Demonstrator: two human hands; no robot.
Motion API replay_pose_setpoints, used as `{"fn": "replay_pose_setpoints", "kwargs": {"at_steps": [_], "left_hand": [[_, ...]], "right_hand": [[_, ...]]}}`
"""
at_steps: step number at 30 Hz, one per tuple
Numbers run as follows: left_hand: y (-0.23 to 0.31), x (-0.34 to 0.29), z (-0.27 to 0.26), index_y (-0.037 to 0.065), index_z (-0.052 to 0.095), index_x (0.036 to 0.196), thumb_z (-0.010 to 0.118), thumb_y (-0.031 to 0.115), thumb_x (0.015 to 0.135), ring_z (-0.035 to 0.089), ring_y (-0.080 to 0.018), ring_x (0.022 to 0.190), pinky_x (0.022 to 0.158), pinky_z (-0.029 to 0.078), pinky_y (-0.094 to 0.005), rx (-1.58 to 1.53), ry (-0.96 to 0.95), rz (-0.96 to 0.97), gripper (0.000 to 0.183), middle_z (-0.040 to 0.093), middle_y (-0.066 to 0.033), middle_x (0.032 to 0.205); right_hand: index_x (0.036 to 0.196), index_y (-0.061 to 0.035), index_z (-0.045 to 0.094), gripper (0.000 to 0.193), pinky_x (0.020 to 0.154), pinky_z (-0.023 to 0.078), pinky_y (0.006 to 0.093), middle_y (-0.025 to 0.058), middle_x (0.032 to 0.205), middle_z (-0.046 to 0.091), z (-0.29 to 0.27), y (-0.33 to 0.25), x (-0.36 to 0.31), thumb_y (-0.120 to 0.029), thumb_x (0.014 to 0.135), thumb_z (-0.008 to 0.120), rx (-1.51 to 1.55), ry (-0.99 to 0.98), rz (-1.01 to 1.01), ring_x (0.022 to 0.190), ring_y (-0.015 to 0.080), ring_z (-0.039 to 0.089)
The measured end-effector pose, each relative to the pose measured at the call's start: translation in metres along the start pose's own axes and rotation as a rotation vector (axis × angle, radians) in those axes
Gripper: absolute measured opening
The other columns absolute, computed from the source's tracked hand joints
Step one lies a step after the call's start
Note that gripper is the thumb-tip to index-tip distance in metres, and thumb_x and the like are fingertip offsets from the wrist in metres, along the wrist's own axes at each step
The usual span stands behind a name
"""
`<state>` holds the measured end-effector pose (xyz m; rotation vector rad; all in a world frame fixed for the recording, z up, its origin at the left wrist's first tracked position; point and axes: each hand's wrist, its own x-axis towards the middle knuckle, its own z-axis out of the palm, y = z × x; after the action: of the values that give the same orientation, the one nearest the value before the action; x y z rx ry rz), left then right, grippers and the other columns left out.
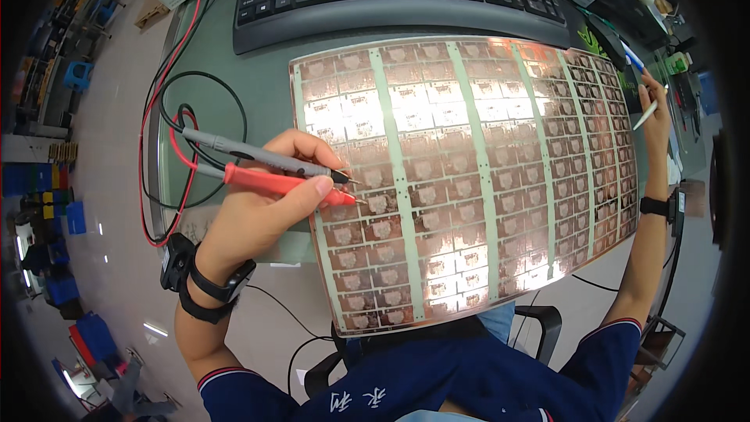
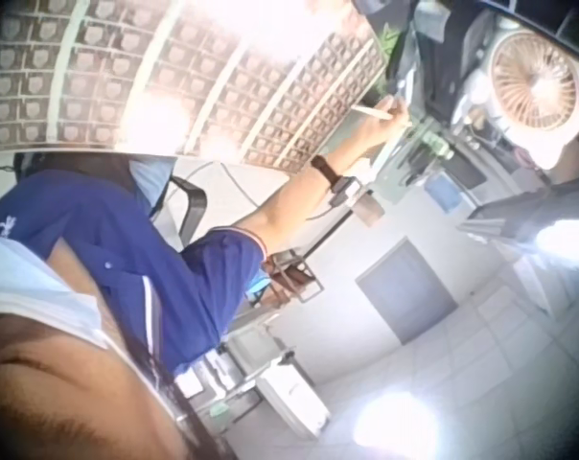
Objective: Inspecting and marking points on circuit board panels using an electrical probe and a pen.
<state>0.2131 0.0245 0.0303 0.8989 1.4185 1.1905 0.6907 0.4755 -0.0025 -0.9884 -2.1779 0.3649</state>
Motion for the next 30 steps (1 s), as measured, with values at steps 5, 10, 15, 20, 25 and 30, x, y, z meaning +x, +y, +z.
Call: {"fn": "replay_pose_setpoints", "kwargs": {"at_steps": [5,10,15,20,25,30], "left_hand": [[0.005,0.004,-0.002,0.000,0.059,0.108,0.063,0.012,0.090,0.060,-0.0065,0.089,0.074,0.049,-0.0226,0.067,-0.017,-0.007,0.022,0.061,-0.0032,0.100],[0.011,0.007,0.000,0.000,0.059,0.107,0.062,0.011,0.089,0.061,-0.0075,0.091,0.078,0.049,-0.0232,0.075,-0.033,-0.031,0.021,0.061,-0.0032,0.101],[0.005,0.007,-0.001,0.000,0.059,0.107,0.062,0.010,0.089,0.061,-0.0074,0.089,0.075,0.051,-0.0237,0.059,-0.032,-0.011,0.020,0.061,-0.0038,0.102],[0.006,0.009,0.000,0.001,0.058,0.107,0.061,0.011,0.090,0.061,-0.0069,0.082,0.070,0.051,-0.0234,-0.014,-0.050,-0.022,0.020,0.062,-0.0037,0.095],[0.005,0.008,0.002,0.003,0.057,0.105,0.062,0.012,0.090,0.062,-0.0065,0.072,0.066,0.051,-0.0227,-0.009,-0.054,-0.023,0.018,0.064,-0.0027,0.086],[0.008,0.003,0.001,0.003,0.058,0.104,0.062,0.013,0.091,0.064,-0.0076,0.072,0.065,0.053,-0.0231,0.041,-0.019,-0.014,0.017,0.067,-0.0042,0.086]], "right_hand": [[0.124,-0.0021,0.058,0.028,0.107,0.037,0.0296,0.0135,0.141,0.055,0.025,0.002,0.005,-0.018,0.101,0.058,0.022,-0.091,-0.010,0.126,0.0189,0.052],[0.127,-0.0004,0.056,0.032,0.105,0.040,0.0298,0.0116,0.142,0.054,0.034,0.012,0.003,-0.014,0.099,0.061,0.067,-0.061,0.033,0.124,0.0178,0.052],[0.129,-0.0008,0.056,0.034,0.103,0.042,0.0295,0.0112,0.138,0.056,0.038,0.005,0.007,-0.013,0.098,0.062,0.089,-0.066,0.079,0.122,0.0172,0.053],[0.128,0.0004,0.055,0.037,0.098,0.046,0.0292,0.0136,0.123,0.063,0.024,-0.023,0.007,-0.026,0.103,0.056,0.043,0.037,0.098,0.111,0.0180,0.061],[0.125,0.0007,0.060,0.060,0.063,0.041,0.0217,0.0045,0.081,0.063,0.009,-0.133,-0.013,-0.051,0.105,0.037,0.275,0.024,0.092,0.071,0.0076,0.052],[0.108,-0.0020,0.067,0.037,0.068,0.043,0.0224,0.0017,0.090,0.065,0.056,-0.285,-0.061,-0.036,0.100,0.053,0.612,-0.361,-0.008,0.077,0.0055,0.054]]}}
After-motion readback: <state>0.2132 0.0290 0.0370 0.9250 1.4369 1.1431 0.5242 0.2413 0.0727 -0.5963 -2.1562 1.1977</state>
